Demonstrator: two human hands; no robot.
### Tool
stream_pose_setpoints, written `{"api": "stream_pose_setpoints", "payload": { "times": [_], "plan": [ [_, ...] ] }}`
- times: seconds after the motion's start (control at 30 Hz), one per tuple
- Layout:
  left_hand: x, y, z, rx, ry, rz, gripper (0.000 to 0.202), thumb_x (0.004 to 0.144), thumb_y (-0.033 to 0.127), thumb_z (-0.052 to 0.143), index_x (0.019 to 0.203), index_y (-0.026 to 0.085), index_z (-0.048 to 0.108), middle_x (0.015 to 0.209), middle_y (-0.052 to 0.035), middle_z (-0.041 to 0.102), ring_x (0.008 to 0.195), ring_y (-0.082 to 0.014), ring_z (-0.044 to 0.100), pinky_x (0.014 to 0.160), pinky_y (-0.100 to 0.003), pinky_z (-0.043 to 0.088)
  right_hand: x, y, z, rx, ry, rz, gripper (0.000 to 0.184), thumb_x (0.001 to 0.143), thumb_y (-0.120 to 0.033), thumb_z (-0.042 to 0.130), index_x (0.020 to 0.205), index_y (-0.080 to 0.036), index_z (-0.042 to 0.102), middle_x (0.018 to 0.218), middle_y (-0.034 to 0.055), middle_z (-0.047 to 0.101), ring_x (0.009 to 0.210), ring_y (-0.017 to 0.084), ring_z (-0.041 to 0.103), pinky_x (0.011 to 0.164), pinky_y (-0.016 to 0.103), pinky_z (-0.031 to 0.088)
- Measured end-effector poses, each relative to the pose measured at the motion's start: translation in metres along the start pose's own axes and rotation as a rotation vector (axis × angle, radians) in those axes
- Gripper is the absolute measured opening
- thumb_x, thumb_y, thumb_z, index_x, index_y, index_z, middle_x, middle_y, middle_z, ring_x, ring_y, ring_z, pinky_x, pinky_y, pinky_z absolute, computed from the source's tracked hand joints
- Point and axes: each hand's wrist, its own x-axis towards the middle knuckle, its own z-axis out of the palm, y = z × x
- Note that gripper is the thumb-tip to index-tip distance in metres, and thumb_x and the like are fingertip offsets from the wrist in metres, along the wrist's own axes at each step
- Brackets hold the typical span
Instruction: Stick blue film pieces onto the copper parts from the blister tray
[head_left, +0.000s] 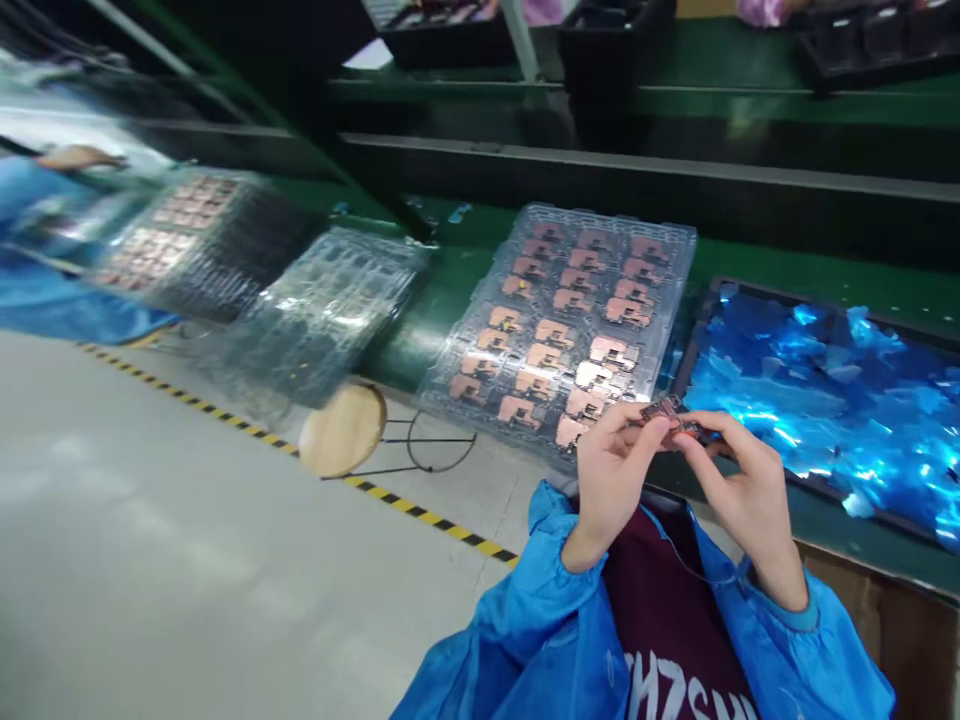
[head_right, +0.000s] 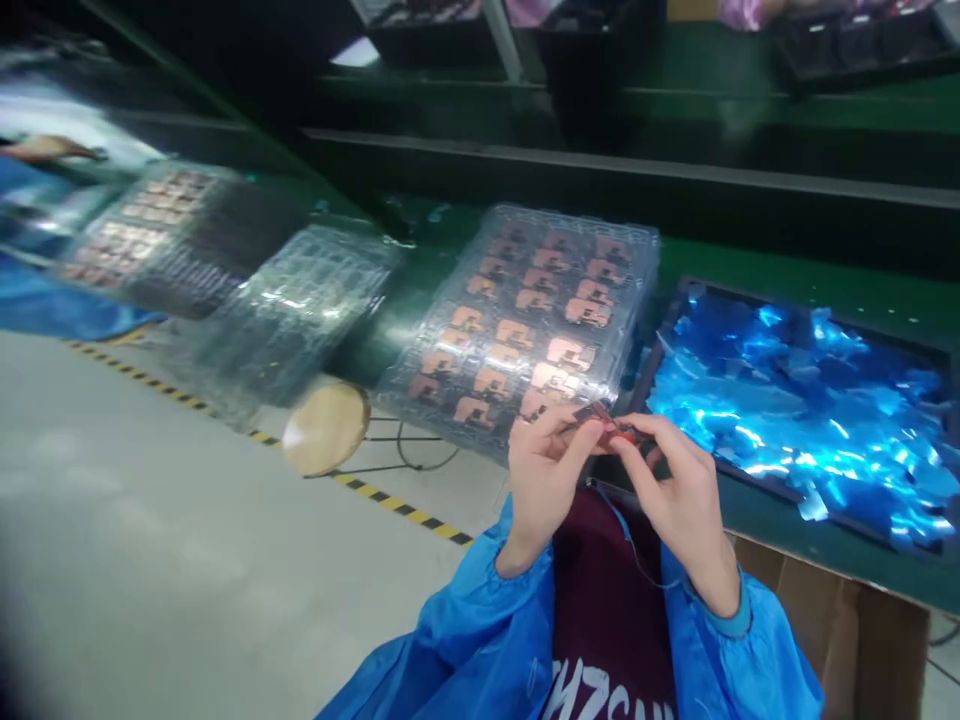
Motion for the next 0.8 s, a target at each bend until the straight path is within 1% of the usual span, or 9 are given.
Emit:
{"api": "stream_pose_setpoints", "payload": {
  "times": [0.1,0.17,0.23,0.3,0.43,0.53,0.67,0.73,0.8],
  "plan": [
    [0.005,0.012,-0.026,0.076,0.025,0.034,0.021,0.091,0.039,0.082,0.098,0.019,0.08,0.088,-0.0064,0.083,0.075,-0.0224,0.081,0.071,-0.032,0.07,0.002,0.007,-0.003,0.024,-0.067,-0.022,0.019,0.109,-0.029,0.06,0.116,-0.028,0.078,0.11,0.0055,0.083,0.093,0.022,0.079,0.081,0.036,0.066],
    [0.016,0.025,-0.053,0.144,0.095,0.091,0.026,0.088,0.035,0.085,0.109,0.02,0.08,0.086,-0.0055,0.082,0.073,-0.0215,0.08,0.067,-0.031,0.067,0.003,0.012,-0.007,0.013,-0.048,-0.004,0.02,0.109,-0.03,0.06,0.116,-0.028,0.079,0.113,0.0055,0.083,0.092,0.022,0.079,0.081,0.038,0.067],
    [0.033,0.039,-0.084,0.254,0.124,0.166,0.029,0.084,0.034,0.087,0.109,0.02,0.08,0.086,-0.0054,0.081,0.071,-0.0209,0.077,0.067,-0.031,0.064,0.002,0.017,-0.011,-0.003,0.003,0.025,0.019,0.107,-0.031,0.062,0.115,-0.029,0.08,0.114,0.0057,0.083,0.089,0.023,0.079,0.077,0.038,0.067],
    [0.053,0.051,-0.114,0.45,0.055,0.235,0.019,0.085,0.034,0.086,0.098,0.021,0.081,0.089,-0.0065,0.081,0.075,-0.0211,0.076,0.073,-0.032,0.062,0.0,0.023,-0.013,-0.014,0.03,0.044,0.018,0.106,-0.033,0.064,0.114,-0.029,0.08,0.114,0.0059,0.083,0.089,0.023,0.079,0.077,0.039,0.067],
    [0.085,0.06,-0.156,0.804,-0.229,0.322,0.013,0.091,0.039,0.08,0.088,0.026,0.084,0.093,-0.0069,0.081,0.091,-0.0242,0.073,0.087,-0.035,0.056,-0.002,0.03,-0.014,-0.015,0.017,0.048,0.018,0.107,-0.033,0.064,0.111,-0.027,0.08,0.113,0.0066,0.083,0.09,0.024,0.079,0.078,0.04,0.067],
    [0.094,0.052,-0.172,0.92,-0.336,0.377,0.023,0.095,0.05,0.076,0.09,0.029,0.084,0.094,-0.0072,0.08,0.094,-0.0272,0.072,0.092,-0.04,0.053,-0.001,0.026,-0.013,-0.014,0.02,0.042,0.019,0.107,-0.031,0.062,0.109,-0.026,0.08,0.112,0.0073,0.083,0.091,0.023,0.079,0.078,0.038,0.066],
    [0.085,0.036,-0.18,0.981,-0.377,0.464,0.036,0.094,0.065,0.07,0.083,0.033,0.084,0.09,-0.0034,0.081,0.089,-0.0287,0.069,0.096,-0.045,0.05,-0.007,0.017,-0.009,0.002,0.063,0.016,0.021,0.108,-0.024,0.059,0.109,-0.024,0.08,0.105,0.0066,0.084,0.091,0.02,0.079,0.079,0.034,0.065],
    [0.079,0.032,-0.184,1.011,-0.339,0.424,0.023,0.094,0.059,0.072,0.089,0.041,0.085,0.096,0.0031,0.081,0.094,-0.0305,0.069,0.1,-0.048,0.049,-0.016,0.015,-0.005,0.023,0.08,-0.024,0.021,0.108,-0.022,0.058,0.109,-0.024,0.079,0.104,0.0056,0.084,0.093,0.019,0.08,0.083,0.033,0.065],
    [0.078,0.03,-0.187,1.043,-0.33,0.36,0.008,0.092,0.053,0.076,0.095,0.055,0.083,0.103,0.0134,0.081,0.105,-0.0352,0.068,0.109,-0.056,0.044,-0.027,0.016,0.0,0.049,0.075,-0.09,0.018,0.107,-0.021,0.061,0.107,-0.025,0.078,0.101,0.0037,0.084,0.092,0.017,0.08,0.085,0.031,0.066]
  ]
}}
